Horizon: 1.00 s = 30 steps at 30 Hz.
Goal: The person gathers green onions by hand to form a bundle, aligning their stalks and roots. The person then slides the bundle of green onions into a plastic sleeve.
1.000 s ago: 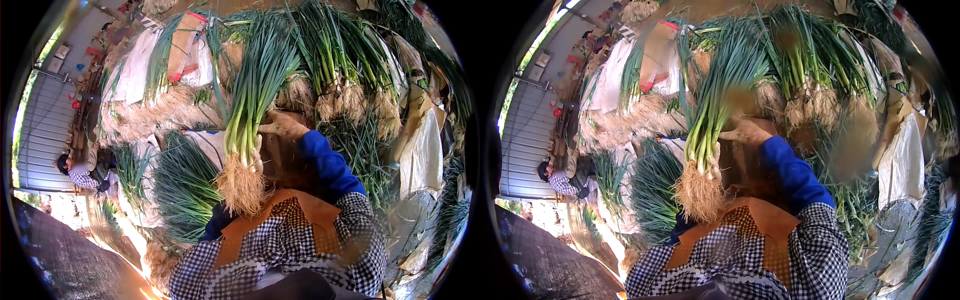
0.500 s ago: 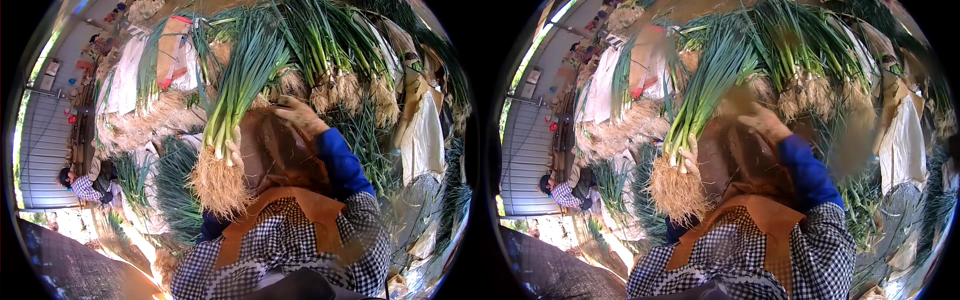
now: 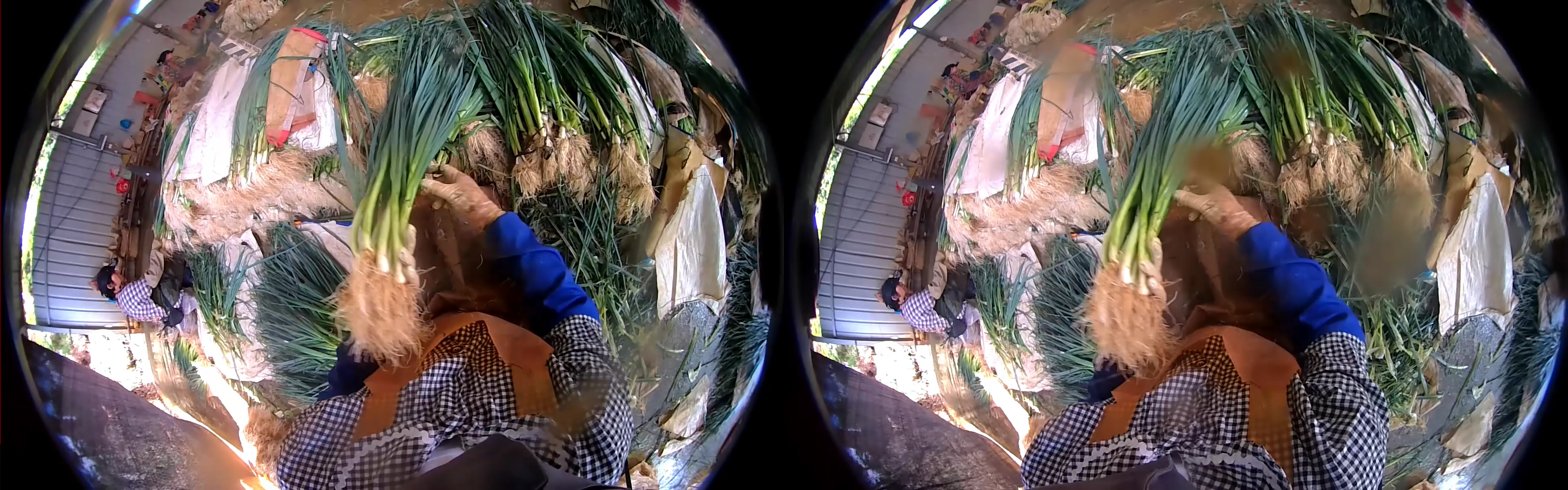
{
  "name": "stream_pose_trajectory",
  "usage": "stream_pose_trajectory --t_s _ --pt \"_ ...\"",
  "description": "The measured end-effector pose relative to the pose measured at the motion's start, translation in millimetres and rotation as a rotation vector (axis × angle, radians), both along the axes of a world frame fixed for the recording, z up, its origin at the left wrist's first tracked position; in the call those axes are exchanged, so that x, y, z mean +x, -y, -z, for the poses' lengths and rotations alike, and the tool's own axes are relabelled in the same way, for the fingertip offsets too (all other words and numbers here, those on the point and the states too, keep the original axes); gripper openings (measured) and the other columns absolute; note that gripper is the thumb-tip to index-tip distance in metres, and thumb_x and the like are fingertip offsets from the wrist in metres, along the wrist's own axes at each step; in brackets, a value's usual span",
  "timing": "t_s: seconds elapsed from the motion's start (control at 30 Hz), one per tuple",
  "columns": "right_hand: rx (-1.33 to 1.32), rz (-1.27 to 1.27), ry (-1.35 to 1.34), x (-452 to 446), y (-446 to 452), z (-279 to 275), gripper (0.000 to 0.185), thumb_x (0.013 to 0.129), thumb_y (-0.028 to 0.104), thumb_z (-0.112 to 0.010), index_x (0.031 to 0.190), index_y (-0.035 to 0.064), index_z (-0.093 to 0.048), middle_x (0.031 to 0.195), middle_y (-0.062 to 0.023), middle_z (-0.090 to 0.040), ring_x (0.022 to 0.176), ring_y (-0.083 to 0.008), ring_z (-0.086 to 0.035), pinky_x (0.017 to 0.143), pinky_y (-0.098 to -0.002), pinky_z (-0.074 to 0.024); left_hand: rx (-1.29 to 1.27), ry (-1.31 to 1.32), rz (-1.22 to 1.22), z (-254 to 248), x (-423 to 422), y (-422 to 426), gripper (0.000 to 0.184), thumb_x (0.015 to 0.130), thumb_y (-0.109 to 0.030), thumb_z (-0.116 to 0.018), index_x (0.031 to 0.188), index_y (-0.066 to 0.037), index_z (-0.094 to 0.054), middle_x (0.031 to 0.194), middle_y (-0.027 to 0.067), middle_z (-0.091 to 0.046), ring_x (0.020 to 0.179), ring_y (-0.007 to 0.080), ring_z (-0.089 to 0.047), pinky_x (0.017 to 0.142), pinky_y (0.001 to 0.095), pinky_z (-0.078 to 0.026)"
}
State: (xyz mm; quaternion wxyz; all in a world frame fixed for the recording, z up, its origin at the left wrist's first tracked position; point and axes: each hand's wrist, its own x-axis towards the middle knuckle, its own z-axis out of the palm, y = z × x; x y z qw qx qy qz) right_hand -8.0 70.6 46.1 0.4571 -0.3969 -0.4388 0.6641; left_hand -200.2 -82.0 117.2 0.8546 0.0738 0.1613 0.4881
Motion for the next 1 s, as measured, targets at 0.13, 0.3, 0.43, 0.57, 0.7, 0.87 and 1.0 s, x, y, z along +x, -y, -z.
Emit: stream_pose_trajectory --t_s 0.13,0.3,0.43,0.57,0.7,0.87,1.0 --pt "-0.025 0.061 -0.129 -1 5 4 0.025 0.086 0.026 -0.059 0.102 0.0061 -0.057 0.076 -0.0008 -0.057 0.057 -0.0083 -0.048 0.051 -0.0211 -0.0385 -0.004 0.018 0.029 10 19 1 0.075 0.085 -0.053 -0.044 0.140 -0.005 -0.024 0.139 0.0196 -0.032 0.117 0.0296 -0.045 0.100 0.0488 -0.036" --pt "0.071 0.244 -0.709 126 55 9 0.014 0.091 0.022 -0.049 0.092 0.0093 -0.055 0.068 0.0014 -0.051 0.056 -0.0086 -0.047 0.051 -0.0199 -0.0393 0.017 0.071 0.028 11 21 -1 0.076 0.085 -0.054 -0.043 0.140 -0.006 -0.023 0.140 0.0197 -0.032 0.118 0.0298 -0.045 0.101 0.0490 -0.035" --pt "-0.250 0.331 -0.190 121 76 -7 0.064 0.090 0.049 -0.045 0.136 0.0058 -0.031 0.138 -0.0189 -0.035 0.119 -0.0279 -0.044 0.098 -0.0400 -0.0371 0.132 -0.345 0.270 60 4 -15 0.070 0.085 -0.042 -0.052 0.138 -0.004 -0.026 0.126 0.0182 -0.042 0.107 0.0232 -0.051 0.090 0.0382 -0.042" --pt "-0.303 0.057 -0.397 5 89 -5 0.054 0.092 0.040 -0.046 0.133 0.0054 -0.035 0.126 -0.0107 -0.047 0.111 -0.0219 -0.048 0.095 -0.0342 -0.0396 0.391 -0.698 0.245 21 23 -10 0.058 0.080 -0.013 -0.060 0.132 -0.004 -0.036 0.097 0.0055 -0.057 0.080 0.0106 -0.053 0.071 0.0254 -0.045" --pt "-0.090 0.124 -0.302 -55 102 -33 0.046 0.093 0.042 -0.042 0.122 0.0079 -0.046 0.110 -0.0062 -0.056 0.095 -0.0194 -0.055 0.083 -0.0337 -0.0467 0.451 -0.823 -0.069 14 -5 18 0.083 0.074 -0.004 -0.064 0.142 -0.009 -0.017 0.110 0.0086 -0.053 0.098 0.0148 -0.053 0.084 0.0282 -0.043" --pt "0.194 -0.179 -0.199 -139 135 -67 0.045 0.091 0.030 -0.048 0.124 -0.0013 -0.044 0.119 -0.0142 -0.051 0.101 -0.0230 -0.054 0.084 -0.0333 -0.0461 0.561 -1.404 -0.458 -10 -70 92 0.091 0.073 -0.010 -0.067 0.144 -0.009 -0.011 0.122 0.0092 -0.051 0.102 0.0151 -0.051 0.087 0.0295 -0.042" --pt "0.121 -0.548 -0.127 -199 130 -78 0.069 0.087 0.015 -0.055 0.141 0.0077 -0.013 0.122 -0.0126 -0.046 0.099 -0.0213 -0.053 0.081 -0.0325 -0.0486 0.251 -1.152 -0.674 -11 -98 123 0.096 0.071 -0.005 -0.069 0.144 -0.010 -0.008 0.119 0.0061 -0.051 0.103 0.0164 -0.051 0.088 0.0307 -0.044"
